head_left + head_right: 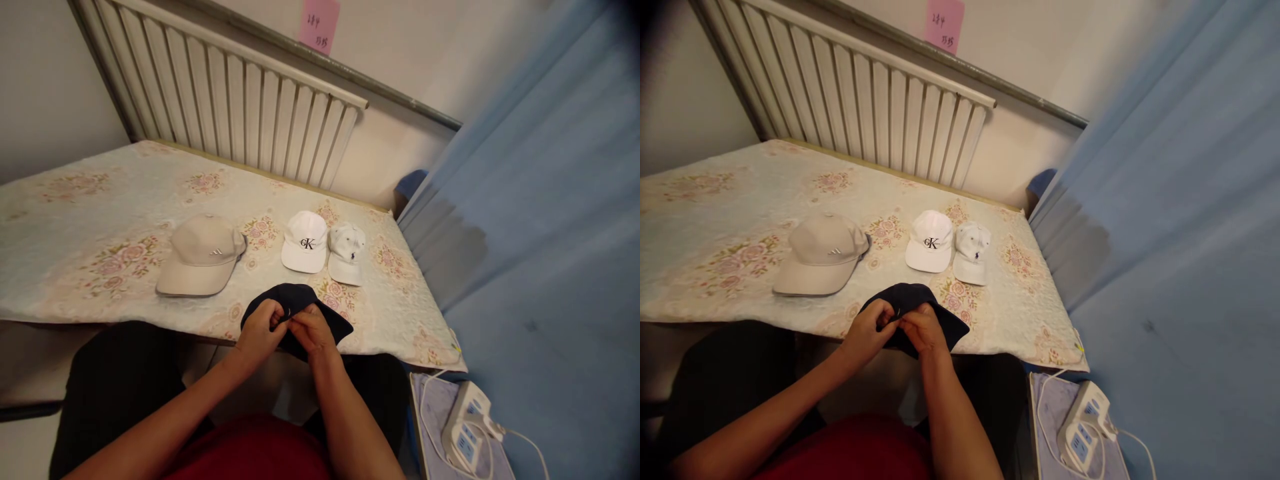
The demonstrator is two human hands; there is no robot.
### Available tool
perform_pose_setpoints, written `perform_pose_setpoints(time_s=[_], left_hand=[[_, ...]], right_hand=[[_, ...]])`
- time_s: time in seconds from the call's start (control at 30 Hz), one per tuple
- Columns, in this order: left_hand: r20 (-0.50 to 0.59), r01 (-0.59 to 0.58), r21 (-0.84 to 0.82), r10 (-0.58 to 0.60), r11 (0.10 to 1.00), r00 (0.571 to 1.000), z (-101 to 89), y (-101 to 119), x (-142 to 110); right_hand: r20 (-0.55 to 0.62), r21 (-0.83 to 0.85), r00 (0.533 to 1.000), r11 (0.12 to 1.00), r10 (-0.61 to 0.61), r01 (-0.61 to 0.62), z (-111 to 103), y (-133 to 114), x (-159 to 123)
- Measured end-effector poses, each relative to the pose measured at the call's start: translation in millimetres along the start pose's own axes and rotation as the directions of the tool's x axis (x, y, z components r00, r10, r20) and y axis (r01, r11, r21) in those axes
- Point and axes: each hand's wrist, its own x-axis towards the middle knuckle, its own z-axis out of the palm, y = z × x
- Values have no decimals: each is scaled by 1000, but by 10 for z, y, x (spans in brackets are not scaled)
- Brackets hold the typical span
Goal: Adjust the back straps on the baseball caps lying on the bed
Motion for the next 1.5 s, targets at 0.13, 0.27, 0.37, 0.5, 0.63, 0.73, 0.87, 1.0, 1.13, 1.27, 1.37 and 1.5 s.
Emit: perform_pose_setpoints(time_s=[0.13,0.27,0.37,0.5,0.63,0.73,0.87,1.0,1.13,1.27,1.37,1.5], left_hand=[[-20,-26,54,27,998,999,4,-22,-11],[-33,-56,141,62,988,998,18,-49,-14],[-59,-83,199,96,977,994,19,-60,-4],[-106,-153,299,192,942,976,-1,-79,4],[-113,-228,407,296,885,948,-3,-95,-12],[-75,-285,437,351,853,934,19,-86,-27],[-43,-352,394,399,849,916,-10,-48,-72],[-48,-322,220,340,921,939,-133,14,-201],[136,-27,-139,46,990,990,-166,59,-340],[426,511,-582,-299,632,854,-75,23,-351],[446,533,-789,-312,306,839,-29,-8,-277],[447,472,-880,-248,48,860,-45,74,-118]], right_hand=[[-53,-77,998,997,16,-20,-6,-11,2],[-166,-212,984,977,-57,21,9,21,40],[-276,-288,951,956,-140,58,42,63,40],[-316,-353,929,933,-191,72,103,93,-67],[-223,-436,957,897,-183,70,179,75,-221],[-248,-490,949,870,-194,50,229,64,-267],[-359,-493,911,870,-206,2,274,80,-216],[-387,-141,919,990,-79,25,330,51,-117],[-325,169,945,980,-43,103,378,-37,-45],[-337,247,941,960,-41,131,394,-80,-18],[-314,263,949,956,-40,127,406,-82,-27],[-277,301,960,946,-33,119,438,-97,-56]])
